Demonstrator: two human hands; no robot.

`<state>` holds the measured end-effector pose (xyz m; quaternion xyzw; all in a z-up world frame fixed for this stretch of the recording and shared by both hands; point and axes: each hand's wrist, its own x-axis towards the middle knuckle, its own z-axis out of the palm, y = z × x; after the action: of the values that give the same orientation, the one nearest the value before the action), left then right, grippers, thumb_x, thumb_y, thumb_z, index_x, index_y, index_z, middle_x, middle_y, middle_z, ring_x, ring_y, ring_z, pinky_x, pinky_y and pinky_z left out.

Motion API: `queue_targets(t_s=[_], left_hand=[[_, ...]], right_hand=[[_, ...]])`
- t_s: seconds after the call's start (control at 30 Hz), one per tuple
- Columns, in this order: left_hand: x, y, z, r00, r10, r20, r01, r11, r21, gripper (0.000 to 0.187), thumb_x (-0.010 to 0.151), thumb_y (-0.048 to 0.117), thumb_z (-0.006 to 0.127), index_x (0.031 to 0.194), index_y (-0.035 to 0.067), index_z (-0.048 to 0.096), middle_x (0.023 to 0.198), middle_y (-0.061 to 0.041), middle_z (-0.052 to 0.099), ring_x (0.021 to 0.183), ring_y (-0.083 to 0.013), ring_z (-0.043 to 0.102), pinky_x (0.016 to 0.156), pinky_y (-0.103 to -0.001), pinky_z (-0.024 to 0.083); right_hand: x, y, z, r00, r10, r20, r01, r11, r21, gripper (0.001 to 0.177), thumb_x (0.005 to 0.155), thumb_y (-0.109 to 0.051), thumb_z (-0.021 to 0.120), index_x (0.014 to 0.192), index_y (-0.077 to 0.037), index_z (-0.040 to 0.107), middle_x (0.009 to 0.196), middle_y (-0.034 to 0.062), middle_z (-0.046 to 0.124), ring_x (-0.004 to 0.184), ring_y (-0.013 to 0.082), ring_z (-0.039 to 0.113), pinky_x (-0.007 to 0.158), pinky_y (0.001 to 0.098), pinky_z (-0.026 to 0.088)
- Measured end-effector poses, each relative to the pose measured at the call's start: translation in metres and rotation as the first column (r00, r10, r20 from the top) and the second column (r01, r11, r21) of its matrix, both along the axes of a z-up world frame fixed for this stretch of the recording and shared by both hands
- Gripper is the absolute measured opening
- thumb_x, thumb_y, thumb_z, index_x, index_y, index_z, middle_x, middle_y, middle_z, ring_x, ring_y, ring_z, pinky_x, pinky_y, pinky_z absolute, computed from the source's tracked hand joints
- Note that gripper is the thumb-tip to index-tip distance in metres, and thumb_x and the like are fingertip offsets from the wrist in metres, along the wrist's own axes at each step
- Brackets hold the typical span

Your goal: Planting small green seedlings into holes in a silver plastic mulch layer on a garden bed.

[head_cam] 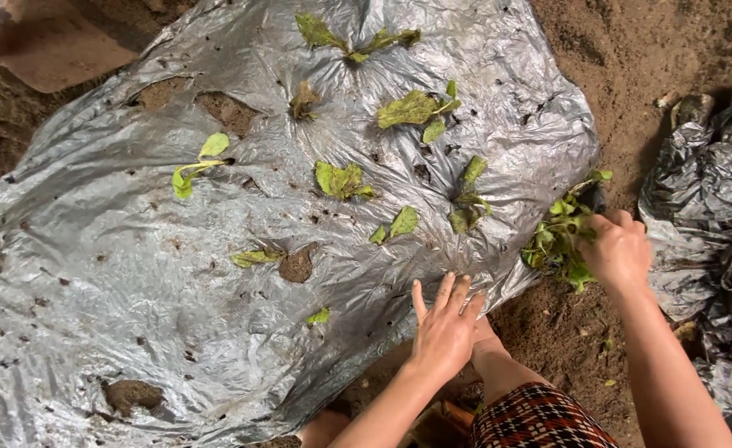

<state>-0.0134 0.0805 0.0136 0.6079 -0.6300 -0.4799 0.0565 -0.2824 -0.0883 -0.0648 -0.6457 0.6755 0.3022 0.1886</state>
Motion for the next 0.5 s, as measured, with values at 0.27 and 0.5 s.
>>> queue_targets(t_s=[0.27,0.5], left_hand=[[0.030,-0.005,0.028,0.999,-0.026,-0.039,0.026,1.000,-0.005,0.049,0.092,0.017,0.066,0.140,0.014,0.055,0.154,-0.010,0.047,0.149,-0.0341,0.030,0.120,-0.063,-0.012],[0.090,0.050,0.035,0.984,-0.168,-0.059,0.163,0.984,-0.073,0.050,0.094,0.023,0.065,0.143,0.017,0.055,0.150,-0.006,0.051,0.141,-0.0274,0.039,0.120,-0.056,0.006]], right_hand=[[0.015,-0.005,0.014,0.984,-0.166,0.060,0.155,0.974,0.163,0.066,0.090,-0.031,0.075,0.151,-0.026,0.050,0.158,0.0094,0.040,0.134,0.0363,0.046,0.102,0.0581,0.056],[0.019,-0.025,0.101,0.688,-0.578,0.438,0.513,0.815,0.268,0.033,0.093,-0.005,0.070,0.126,-0.003,0.069,0.122,0.0182,0.073,0.109,0.0302,0.068,0.103,0.0454,0.055]])
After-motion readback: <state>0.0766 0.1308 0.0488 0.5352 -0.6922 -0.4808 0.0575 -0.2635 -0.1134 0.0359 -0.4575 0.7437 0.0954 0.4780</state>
